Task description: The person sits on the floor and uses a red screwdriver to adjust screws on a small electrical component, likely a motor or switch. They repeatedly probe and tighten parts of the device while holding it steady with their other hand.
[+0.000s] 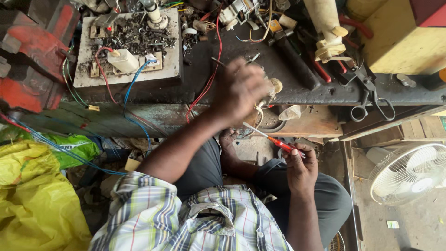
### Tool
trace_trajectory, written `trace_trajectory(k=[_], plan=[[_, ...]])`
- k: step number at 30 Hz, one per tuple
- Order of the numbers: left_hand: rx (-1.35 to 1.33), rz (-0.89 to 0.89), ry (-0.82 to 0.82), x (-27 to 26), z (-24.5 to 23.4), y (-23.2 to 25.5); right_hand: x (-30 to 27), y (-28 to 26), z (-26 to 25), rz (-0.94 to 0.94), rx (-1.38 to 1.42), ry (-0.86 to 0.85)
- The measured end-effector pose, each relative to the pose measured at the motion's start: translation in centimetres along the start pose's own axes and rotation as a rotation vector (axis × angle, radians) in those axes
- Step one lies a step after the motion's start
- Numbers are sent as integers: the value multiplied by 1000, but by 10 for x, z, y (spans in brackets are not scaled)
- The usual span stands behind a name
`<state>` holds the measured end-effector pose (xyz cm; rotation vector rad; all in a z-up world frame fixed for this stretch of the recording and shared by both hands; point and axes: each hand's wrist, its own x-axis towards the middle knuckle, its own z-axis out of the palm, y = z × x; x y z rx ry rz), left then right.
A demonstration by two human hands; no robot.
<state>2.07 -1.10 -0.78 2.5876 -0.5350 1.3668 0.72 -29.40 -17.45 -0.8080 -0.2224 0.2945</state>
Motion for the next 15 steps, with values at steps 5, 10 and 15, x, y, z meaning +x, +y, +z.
trace_trajectory(k=[5,10,15], plan=[[125,-156,-74,3,-51,-104,1,0,-3,1,2,21],[170,-687,-413,-17,-97,-180,-2,2,-3,12,6,15],[201,-755,-584,-29,-118,-223,-1,2,-3,14,5,30]])
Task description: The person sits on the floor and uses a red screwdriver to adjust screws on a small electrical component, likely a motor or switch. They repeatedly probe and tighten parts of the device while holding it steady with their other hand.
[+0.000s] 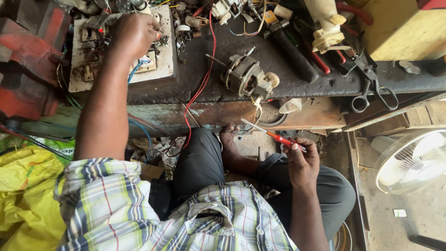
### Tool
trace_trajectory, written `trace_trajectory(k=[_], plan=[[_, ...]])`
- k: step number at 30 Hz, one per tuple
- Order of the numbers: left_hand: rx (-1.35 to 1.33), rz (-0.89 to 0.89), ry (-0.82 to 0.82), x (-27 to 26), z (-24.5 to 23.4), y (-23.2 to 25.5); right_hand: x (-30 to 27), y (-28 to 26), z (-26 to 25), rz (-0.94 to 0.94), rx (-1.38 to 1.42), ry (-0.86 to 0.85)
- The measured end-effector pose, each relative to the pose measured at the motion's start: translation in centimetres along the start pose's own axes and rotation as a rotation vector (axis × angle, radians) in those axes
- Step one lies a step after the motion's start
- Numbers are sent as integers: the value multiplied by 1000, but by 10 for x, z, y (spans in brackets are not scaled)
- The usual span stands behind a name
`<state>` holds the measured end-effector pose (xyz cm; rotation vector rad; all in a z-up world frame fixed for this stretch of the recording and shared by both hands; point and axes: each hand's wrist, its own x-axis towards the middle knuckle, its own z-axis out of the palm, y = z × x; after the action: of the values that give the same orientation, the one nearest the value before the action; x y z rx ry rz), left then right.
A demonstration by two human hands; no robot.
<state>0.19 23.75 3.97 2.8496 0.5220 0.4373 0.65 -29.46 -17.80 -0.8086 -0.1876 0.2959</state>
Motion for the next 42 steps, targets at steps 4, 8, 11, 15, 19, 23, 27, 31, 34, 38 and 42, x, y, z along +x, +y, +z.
trace_trajectory(k=[4,8,11,15,19,23,27,31,34,38,42], plan=[[-48,-60,-59,10,-3,-14,1,-1,4,-2,-16,-5],[89,203,104,9,0,-4,0,-1,6,-2,-10,-10],[-3,297,42,-3,0,33,0,0,6,-2,-9,-4],[-86,450,-211,-7,-2,108,0,0,7,13,-18,-17],[38,741,-355,-9,5,180,0,0,8,18,-27,-22],[229,837,-528,-10,21,241,1,0,4,12,-48,6],[458,780,-726,-6,41,280,1,0,3,12,-49,9],[521,831,-732,0,62,278,0,-2,4,15,-52,8],[463,808,-724,3,64,269,-1,-3,3,16,-38,-8],[468,811,-689,-6,52,262,0,0,3,42,-61,-17],[394,763,-664,-5,38,253,-2,0,2,71,-169,-7]])
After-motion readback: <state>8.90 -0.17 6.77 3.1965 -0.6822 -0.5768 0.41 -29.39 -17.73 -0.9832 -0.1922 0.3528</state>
